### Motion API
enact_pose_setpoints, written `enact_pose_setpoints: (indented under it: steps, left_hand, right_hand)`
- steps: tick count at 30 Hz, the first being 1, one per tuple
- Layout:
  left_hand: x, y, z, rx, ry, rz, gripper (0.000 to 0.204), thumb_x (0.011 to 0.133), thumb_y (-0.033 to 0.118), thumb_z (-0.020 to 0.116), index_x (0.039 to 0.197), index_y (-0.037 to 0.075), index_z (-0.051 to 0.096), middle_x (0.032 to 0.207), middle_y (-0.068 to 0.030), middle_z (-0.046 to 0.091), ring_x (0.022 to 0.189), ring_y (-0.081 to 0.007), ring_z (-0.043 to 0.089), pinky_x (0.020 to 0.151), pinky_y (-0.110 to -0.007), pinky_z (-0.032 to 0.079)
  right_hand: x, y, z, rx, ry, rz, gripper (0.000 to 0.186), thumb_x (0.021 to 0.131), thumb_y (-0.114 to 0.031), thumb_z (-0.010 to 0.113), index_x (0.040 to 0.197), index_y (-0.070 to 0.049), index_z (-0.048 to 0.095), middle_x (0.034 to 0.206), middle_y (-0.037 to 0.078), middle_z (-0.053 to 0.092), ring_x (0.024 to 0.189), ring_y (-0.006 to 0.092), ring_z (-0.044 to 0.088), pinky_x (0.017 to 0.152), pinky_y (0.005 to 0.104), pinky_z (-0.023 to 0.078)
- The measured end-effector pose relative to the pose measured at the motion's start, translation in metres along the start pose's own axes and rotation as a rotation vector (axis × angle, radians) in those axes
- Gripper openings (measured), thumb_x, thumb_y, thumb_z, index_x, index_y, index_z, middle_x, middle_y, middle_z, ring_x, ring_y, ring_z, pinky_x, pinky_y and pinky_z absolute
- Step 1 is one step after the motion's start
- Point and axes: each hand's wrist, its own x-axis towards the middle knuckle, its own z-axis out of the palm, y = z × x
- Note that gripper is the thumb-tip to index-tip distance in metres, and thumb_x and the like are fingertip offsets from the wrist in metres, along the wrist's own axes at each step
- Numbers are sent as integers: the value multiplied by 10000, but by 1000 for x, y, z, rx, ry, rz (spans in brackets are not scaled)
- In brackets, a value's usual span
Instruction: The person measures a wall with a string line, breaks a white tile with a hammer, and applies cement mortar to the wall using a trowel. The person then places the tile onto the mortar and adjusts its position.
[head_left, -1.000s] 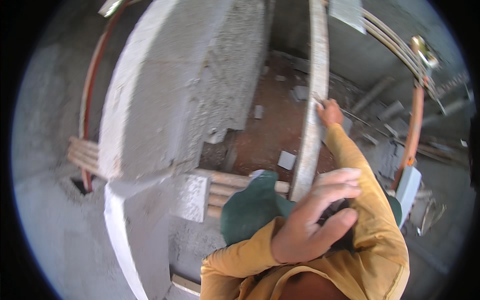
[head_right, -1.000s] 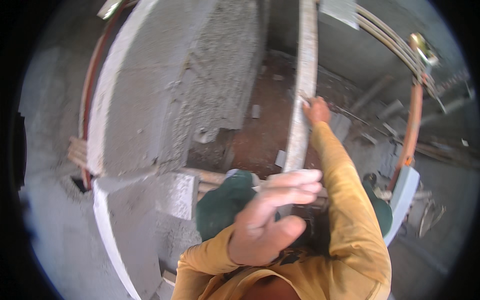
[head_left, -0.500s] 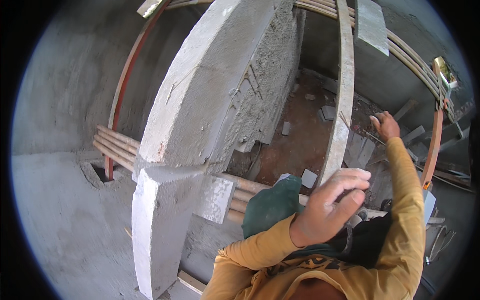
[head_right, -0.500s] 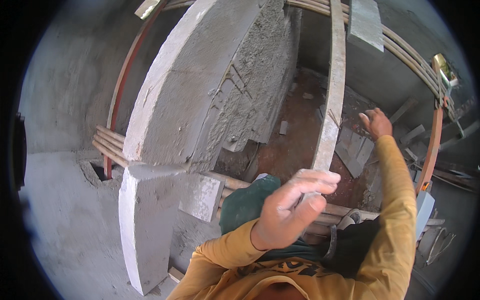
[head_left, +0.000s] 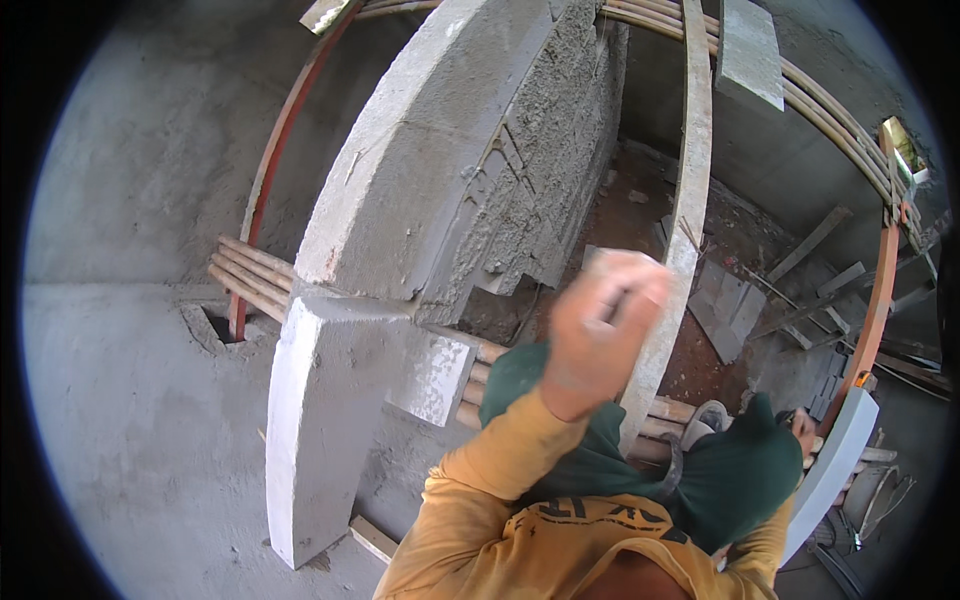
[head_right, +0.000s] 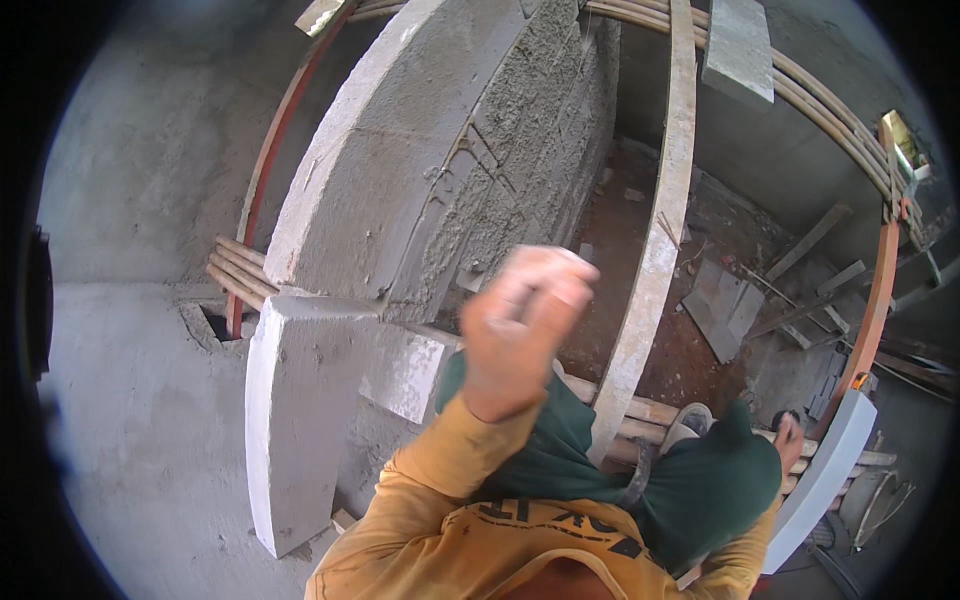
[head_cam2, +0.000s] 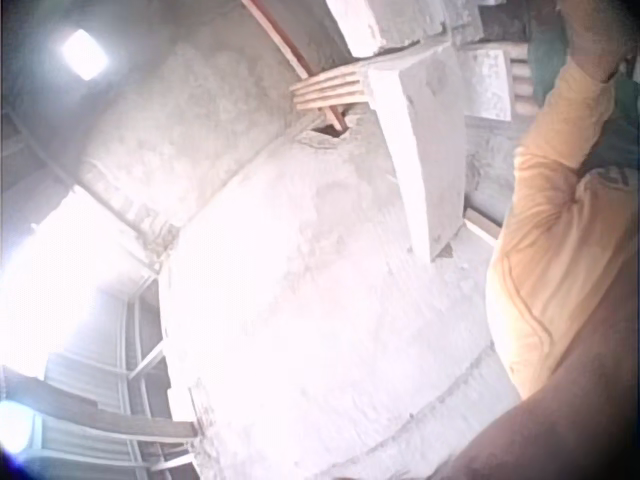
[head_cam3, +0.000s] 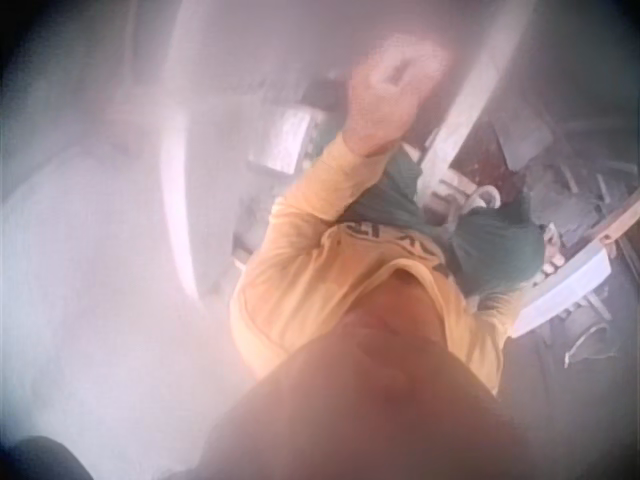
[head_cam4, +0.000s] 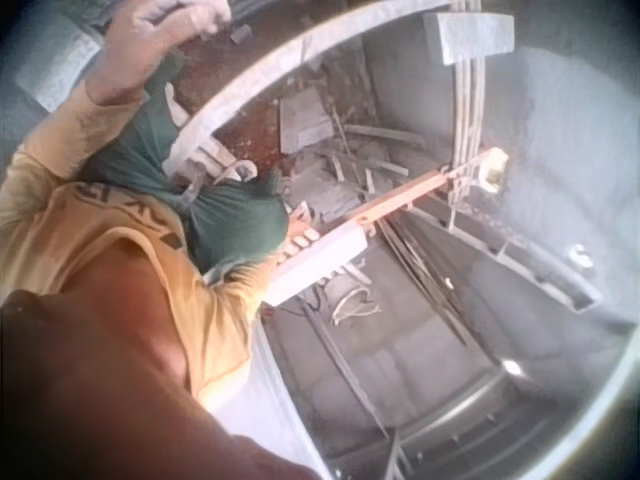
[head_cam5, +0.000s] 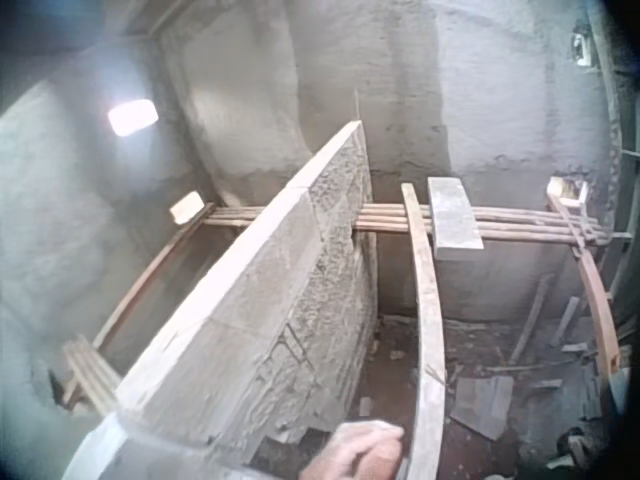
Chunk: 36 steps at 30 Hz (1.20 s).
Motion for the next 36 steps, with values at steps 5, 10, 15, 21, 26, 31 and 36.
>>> enact_pose_setpoints:
  steps: [5, 10, 15, 21, 26, 31, 36]
  left_hand:
    - [8, 9, -52, 287, 472, 14, 184, 918, 165, 583, 948, 5, 669, 828, -48, 632, 797, -122, 577, 772, -270, 448]
    - [51, 12, -161, 881, 624, 198, 252, 892, 230, 629, 972, 1, 697, 927, -106, 678, 869, -173, 623, 783, -305, 476]
    - [93, 4, -220, 1292, 430, 4, 307, 865, 312, 603, 1011, 67, 720, 1008, -188, 670, 962, -318, 644, 858, -380, 479]
    - [110, 2, -217, 1445, 287, -175, 332, 838, 353, 590, 1023, 113, 726, 1032, -167, 669, 969, -340, 642, 861, -401, 486]
    - [113, -1, -218, 1573, 231, -160, 284, 859, 334, 585, 961, 106, 720, 1014, -161, 669, 958, -346, 637, 845, -421, 486]
    - [109, 2, -206, 1682, 256, -24, 254, 910, 308, 541, 951, 84, 655, 926, -174, 674, 893, -372, 640, 788, -446, 492]
    - [91, 32, -198, 1284, 403, 38, 233, 966, 245, 491, 1047, 45, 579, 882, -165, 681, 837, -325, 670, 759, -402, 511]
  right_hand:
    - [-42, 63, 47, 81, -46, 262, 361, 954, -273, 538, 1039, 63, 639, 953, 196, 657, 939, 289, 604, 865, 359, 446]
    - [-37, 81, 66, 159, -59, 337, 365, 954, -282, 538, 1023, 62, 638, 934, 185, 654, 904, 273, 592, 842, 350, 447]
    - [-33, 92, 71, 203, -44, 371, 370, 953, -290, 538, 1007, 62, 637, 915, 174, 650, 869, 257, 581, 818, 342, 448]
    - [-38, 104, 73, 246, -24, 399, 378, 952, -301, 538, 988, 62, 637, 893, 160, 646, 827, 238, 567, 790, 332, 449]
    - [-47, 110, 72, 277, -5, 431, 385, 952, -310, 538, 972, 62, 636, 874, 148, 642, 792, 223, 555, 767, 323, 450]
    - [-59, 124, 75, 321, 23, 450, 392, 951, -318, 538, 956, 61, 635, 856, 137, 638, 757, 207, 544, 744, 315, 451]
    - [-66, 136, 69, 394, 97, 446, 400, 950, -327, 538, 940, 61, 634, 837, 126, 635, 722, 191, 532, 721, 306, 452]
